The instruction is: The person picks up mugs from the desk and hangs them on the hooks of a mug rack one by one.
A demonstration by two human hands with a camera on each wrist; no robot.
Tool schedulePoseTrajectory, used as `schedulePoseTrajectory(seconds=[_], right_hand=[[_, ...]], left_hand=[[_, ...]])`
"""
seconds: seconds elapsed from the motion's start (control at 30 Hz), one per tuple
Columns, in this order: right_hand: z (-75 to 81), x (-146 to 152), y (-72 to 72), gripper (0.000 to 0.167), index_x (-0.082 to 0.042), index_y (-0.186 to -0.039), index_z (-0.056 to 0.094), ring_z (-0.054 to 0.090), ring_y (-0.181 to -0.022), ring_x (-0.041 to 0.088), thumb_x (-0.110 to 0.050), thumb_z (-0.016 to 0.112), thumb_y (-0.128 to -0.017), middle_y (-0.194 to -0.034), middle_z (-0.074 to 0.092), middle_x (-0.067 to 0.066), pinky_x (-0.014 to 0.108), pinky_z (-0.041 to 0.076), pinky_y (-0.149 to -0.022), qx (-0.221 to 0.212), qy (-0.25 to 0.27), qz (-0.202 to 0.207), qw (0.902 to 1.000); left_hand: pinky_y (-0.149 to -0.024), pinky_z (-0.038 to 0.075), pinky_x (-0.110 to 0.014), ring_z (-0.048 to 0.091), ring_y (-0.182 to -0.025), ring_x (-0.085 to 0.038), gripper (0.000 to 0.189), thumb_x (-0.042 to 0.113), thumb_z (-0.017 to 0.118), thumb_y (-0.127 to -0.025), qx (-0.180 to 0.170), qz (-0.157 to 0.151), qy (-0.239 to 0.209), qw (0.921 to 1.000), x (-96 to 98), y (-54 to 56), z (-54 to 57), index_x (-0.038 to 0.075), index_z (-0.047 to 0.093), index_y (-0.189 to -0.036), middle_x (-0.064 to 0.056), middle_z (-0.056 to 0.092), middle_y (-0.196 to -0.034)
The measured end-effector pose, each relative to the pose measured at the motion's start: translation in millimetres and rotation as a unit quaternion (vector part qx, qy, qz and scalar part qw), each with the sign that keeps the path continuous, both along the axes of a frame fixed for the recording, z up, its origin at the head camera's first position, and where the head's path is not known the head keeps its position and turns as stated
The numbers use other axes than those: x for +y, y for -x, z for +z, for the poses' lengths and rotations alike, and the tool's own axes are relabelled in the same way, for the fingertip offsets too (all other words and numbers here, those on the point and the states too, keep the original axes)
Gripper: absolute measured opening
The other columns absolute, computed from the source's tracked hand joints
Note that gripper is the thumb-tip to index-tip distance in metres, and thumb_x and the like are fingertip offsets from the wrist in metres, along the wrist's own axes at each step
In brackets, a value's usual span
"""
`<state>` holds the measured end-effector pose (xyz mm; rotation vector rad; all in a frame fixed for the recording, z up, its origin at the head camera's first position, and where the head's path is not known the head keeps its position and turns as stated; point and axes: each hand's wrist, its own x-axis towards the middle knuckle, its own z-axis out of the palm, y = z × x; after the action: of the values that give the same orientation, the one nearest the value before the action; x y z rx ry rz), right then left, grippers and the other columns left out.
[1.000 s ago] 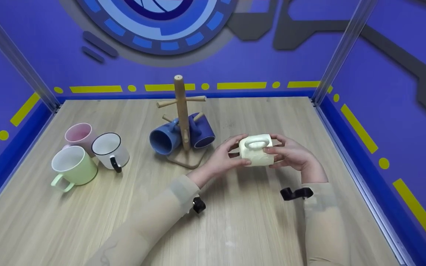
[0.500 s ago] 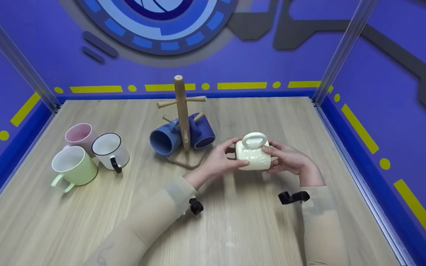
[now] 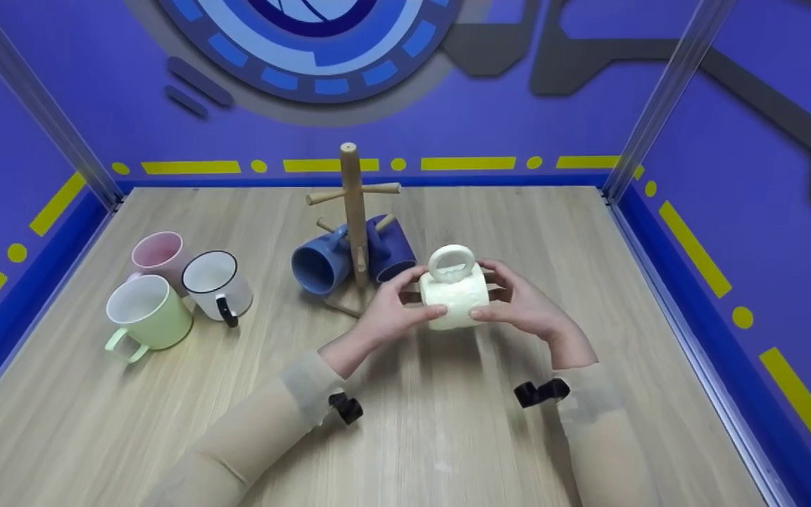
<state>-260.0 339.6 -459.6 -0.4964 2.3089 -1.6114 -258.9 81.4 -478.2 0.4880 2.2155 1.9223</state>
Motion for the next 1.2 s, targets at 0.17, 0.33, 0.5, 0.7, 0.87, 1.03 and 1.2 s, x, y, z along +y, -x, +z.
schedulePoseTrajectory(seconds=[0.17, 0.33, 0.5, 0.7, 0.87, 1.03, 1.2], right_hand=[[-3.6, -23, 1.4, 0.081, 0.003, -0.155, 0.031, 0.059, -0.120, 0.002, -0.003, 0.077, -0.088, -0.139, 0.054, 0.003, 0.022, 0.055, -0.094, 0.013, -0.006, 0.010, 0.9998], [-9.5, -46, 6.8, 0.079, -0.001, -0.153, 0.039, 0.059, -0.122, 0.012, -0.005, 0.080, -0.086, -0.140, 0.056, 0.011, 0.029, 0.054, -0.097, 0.025, -0.014, 0.031, 0.9991], [-12.1, -68, 13.8, 0.078, -0.003, -0.152, 0.043, 0.059, -0.122, 0.027, -0.013, 0.083, -0.085, -0.141, 0.058, 0.019, 0.031, 0.053, -0.097, 0.037, -0.043, 0.045, 0.9974], [-9.3, -89, 25.2, 0.081, -0.003, -0.152, 0.043, 0.064, -0.114, 0.036, -0.018, 0.084, -0.085, -0.137, 0.059, 0.027, 0.029, 0.057, -0.085, 0.011, -0.064, 0.056, 0.9964], [-6.1, -101, 32.9, 0.083, -0.003, -0.153, 0.042, 0.063, -0.118, 0.041, -0.022, 0.085, -0.084, -0.137, 0.058, 0.028, 0.028, 0.057, -0.086, -0.012, -0.083, 0.043, 0.9956], [-7.7, -109, 36.9, 0.086, -0.006, -0.153, 0.043, 0.060, -0.120, 0.039, -0.029, 0.087, -0.083, -0.137, 0.059, 0.027, 0.029, 0.056, -0.084, -0.026, -0.106, 0.015, 0.9939], [-9.3, -112, 37.3, 0.086, -0.007, -0.154, 0.042, 0.060, -0.117, 0.036, -0.032, 0.086, -0.083, -0.138, 0.057, 0.027, 0.035, 0.057, -0.084, -0.041, -0.113, -0.001, 0.9928]], left_hand=[[-0.084, 0.058, -0.024, 0.066, -0.108, -0.019, 0.068, 0.021, 0.088, -0.082, -0.007, 0.020, -0.014, 0.9997, -23.9, -11.3, -3.3, 0.015, 0.058, -0.143, -0.008, 0.063, -0.136], [-0.084, 0.060, -0.028, 0.067, -0.113, -0.023, 0.070, 0.022, 0.086, -0.084, -0.042, 0.031, -0.033, 0.9981, -47.5, -20.9, -12.1, 0.015, 0.054, -0.146, -0.011, 0.061, -0.140], [-0.084, 0.059, -0.028, 0.068, -0.115, -0.029, 0.072, 0.020, 0.084, -0.086, -0.063, 0.043, -0.057, 0.9954, -66.1, -25.4, -22.7, 0.009, 0.050, -0.149, -0.019, 0.061, -0.137], [-0.097, 0.058, -0.031, 0.063, -0.127, -0.035, 0.074, 0.015, 0.079, -0.091, -0.074, 0.059, -0.094, 0.9910, -79.4, -24.2, -33.3, -0.001, 0.042, -0.153, -0.025, 0.057, -0.144], [-0.102, 0.057, -0.036, 0.061, -0.131, -0.038, 0.076, 0.020, 0.077, -0.093, -0.068, 0.085, -0.070, 0.9915, -87.0, -23.1, -34.7, -0.004, 0.039, -0.155, -0.027, 0.055, -0.148], [-0.098, 0.059, -0.044, 0.066, -0.121, -0.037, 0.064, 0.023, 0.078, -0.093, 0.025, 0.122, 0.030, 0.9917, -92.8, -25.1, -29.9, -0.003, 0.051, -0.145, -0.024, 0.061, -0.138], [-0.104, 0.055, -0.048, 0.063, -0.125, -0.034, 0.053, 0.024, 0.078, -0.093, 0.128, 0.140, 0.141, 0.9717, -94.4, -31.6, -21.8, -0.001, 0.060, -0.136, -0.020, 0.059, -0.138]])
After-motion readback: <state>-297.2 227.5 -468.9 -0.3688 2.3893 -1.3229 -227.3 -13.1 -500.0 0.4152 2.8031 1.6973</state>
